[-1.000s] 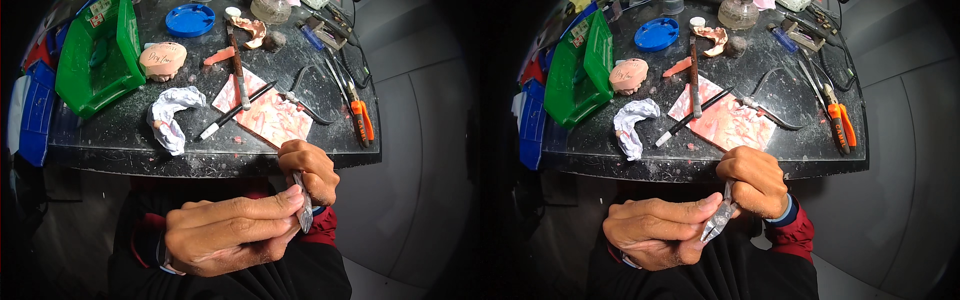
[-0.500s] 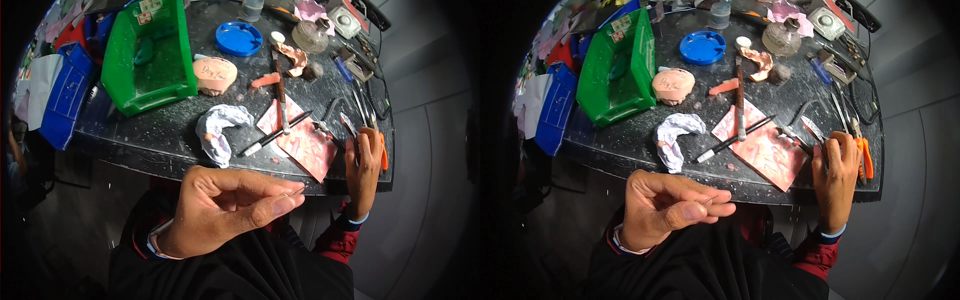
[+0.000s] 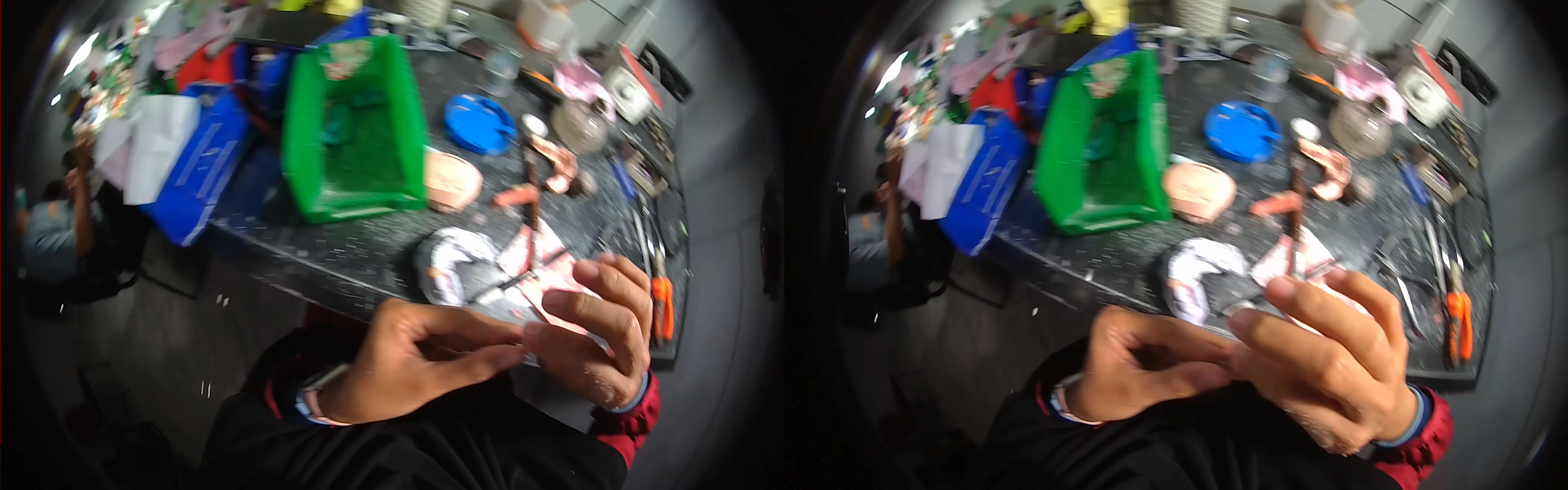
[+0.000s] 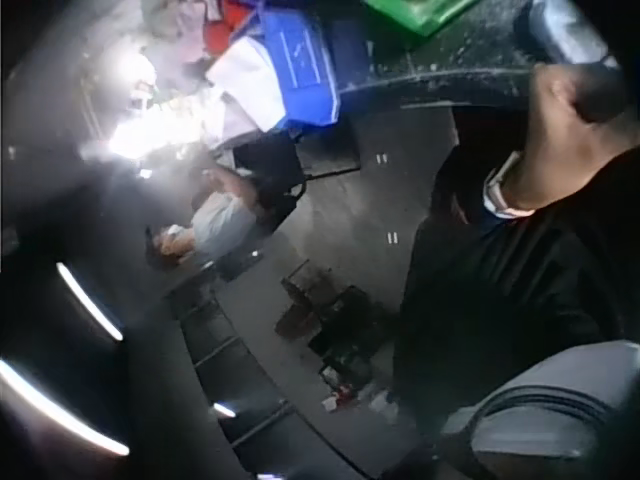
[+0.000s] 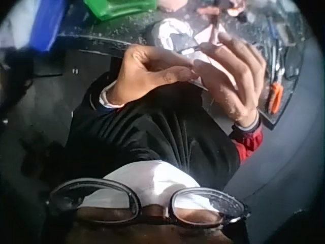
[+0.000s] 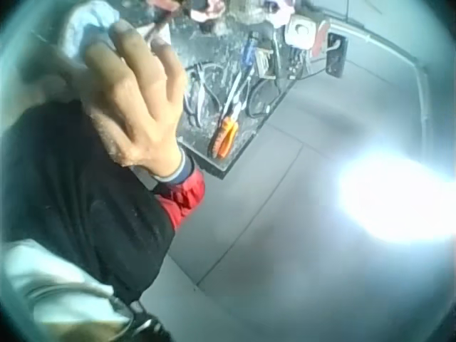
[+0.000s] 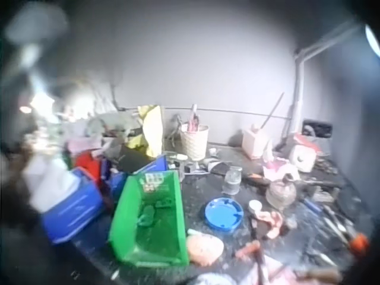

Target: The person cleans and finishes a dental prosthesis by hand using a cloth and small hand tools, wiping the surfaces of the model and the acrylic base.

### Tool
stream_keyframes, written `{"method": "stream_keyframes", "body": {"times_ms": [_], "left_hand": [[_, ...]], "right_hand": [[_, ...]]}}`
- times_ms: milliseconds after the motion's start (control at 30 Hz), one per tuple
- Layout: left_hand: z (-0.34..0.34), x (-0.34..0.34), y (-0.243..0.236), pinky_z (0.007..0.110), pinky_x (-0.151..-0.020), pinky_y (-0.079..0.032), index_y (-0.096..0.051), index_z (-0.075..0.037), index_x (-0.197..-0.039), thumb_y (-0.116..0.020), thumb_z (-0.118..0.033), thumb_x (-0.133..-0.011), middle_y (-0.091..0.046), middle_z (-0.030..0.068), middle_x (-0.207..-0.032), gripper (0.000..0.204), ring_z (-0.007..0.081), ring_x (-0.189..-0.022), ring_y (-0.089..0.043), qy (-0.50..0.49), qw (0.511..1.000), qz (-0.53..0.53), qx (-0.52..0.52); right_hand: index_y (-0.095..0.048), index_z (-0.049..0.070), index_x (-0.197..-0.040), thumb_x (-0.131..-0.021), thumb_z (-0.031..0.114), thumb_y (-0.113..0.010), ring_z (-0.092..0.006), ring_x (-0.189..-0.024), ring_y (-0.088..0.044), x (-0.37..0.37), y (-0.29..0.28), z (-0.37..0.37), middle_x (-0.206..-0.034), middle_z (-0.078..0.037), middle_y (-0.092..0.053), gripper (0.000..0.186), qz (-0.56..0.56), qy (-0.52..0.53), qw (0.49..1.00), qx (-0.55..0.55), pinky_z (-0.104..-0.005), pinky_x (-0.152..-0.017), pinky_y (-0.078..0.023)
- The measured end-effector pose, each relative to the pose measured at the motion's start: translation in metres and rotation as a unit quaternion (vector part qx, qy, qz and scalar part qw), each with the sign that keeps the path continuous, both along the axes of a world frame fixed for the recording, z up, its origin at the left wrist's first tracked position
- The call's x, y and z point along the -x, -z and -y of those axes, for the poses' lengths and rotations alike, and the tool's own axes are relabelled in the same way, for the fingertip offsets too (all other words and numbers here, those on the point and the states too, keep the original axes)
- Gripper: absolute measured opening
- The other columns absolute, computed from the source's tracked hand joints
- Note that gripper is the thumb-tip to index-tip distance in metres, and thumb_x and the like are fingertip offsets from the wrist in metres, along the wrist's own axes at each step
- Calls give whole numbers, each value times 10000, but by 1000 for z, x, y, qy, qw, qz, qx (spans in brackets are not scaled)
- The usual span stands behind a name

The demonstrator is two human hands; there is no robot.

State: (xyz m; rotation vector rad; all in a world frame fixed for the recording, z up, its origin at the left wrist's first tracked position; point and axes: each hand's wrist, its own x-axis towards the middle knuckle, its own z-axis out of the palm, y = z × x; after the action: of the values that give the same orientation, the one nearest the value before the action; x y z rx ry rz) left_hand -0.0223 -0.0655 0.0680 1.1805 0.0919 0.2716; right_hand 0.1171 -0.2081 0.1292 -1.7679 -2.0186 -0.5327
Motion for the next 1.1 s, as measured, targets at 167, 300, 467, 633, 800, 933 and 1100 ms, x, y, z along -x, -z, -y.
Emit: {"method": "stream_keyframes", "body": {"times_ms": [167, 300, 467, 633, 800, 933, 1100], "left_hand": [[-26, 11, -10, 230, -669, -553, -631, 52, -1028, -729, -23, -739, -645, 145, -1040, 314, 143, -850, -654, -66, 988, -51, -127], [-31, 20, -13, 200, -549, -515, -622, -3, -1059, -817, -140, -651, -586, 141, -1172, 472, 125, -751, -614, -200, 927, 4, -318], [-37, -1, 10, 406, -922, -413, -373, -52, -1309, -776, -261, -621, -409, 143, -1243, 824, 338, -1057, -479, -151, 839, 25, -522], [-27, 6, 44, 384, -1041, -327, -184, 37, -1379, -800, -158, -563, -262, 173, -1379, 1041, 341, -1261, -305, -136, 857, 15, -497], [-24, -9, 73, 378, -1118, -201, -119, 50, -1391, -801, -213, -575, -128, 200, -1455, 1096, 330, -1358, -145, -125, 849, 89, -505], [-35, -3, 23, 405, -1127, -122, -278, 18, -1357, -751, -359, -695, -203, 226, -1445, 896, 297, -1371, -189, -21, 840, -25, -541], [-40, -13, 13, 396, -900, -411, -345, -21, -1257, -801, -95, -554, -425, 172, -1163, 842, 342, -1055, -480, -95, 926, 5, -364]], "right_hand": [[-672, 151, -803, -658, 170, -668, -252, -984, -584, -9, 11, -35, -952, -29, -644, 147, 17, -27, 999, -2, -443, -819, -450], [-606, 71, -758, -622, 29, -696, -309, -909, -552, -17, 26, -44, -887, -98, -588, 169, -160, 15, 987, -24, -426, -772, -445], [-578, 23, -748, -662, 3, -624, -295, -846, -542, -23, 47, -35, -822, -134, -538, 100, -253, 46, 966, -24, -397, -738, -438], [-578, -28, -840, -757, -26, -641, -302, -916, -553, -19, 32, -47, -960, -159, -567, 105, -308, 27, 948, 79, -340, -752, -452], [-574, -32, -780, -741, -24, -629, -329, -841, -582, -14, 34, -45, -895, -167, -597, 68, -290, 19, 956, 42, -394, -801, -457], [-597, -24, -778, -738, -32, -629, -339, -859, -582, -10, 31, -46, -884, -169, -601, 51, -318, 29, 946, 62, -448, -838, -445], [-577, -17, -746, -700, 41, -622, -296, -845, -541, -25, 54, -34, -852, -142, -552, 86, -287, 65, 956, -23, -390, -745, -442]]}}
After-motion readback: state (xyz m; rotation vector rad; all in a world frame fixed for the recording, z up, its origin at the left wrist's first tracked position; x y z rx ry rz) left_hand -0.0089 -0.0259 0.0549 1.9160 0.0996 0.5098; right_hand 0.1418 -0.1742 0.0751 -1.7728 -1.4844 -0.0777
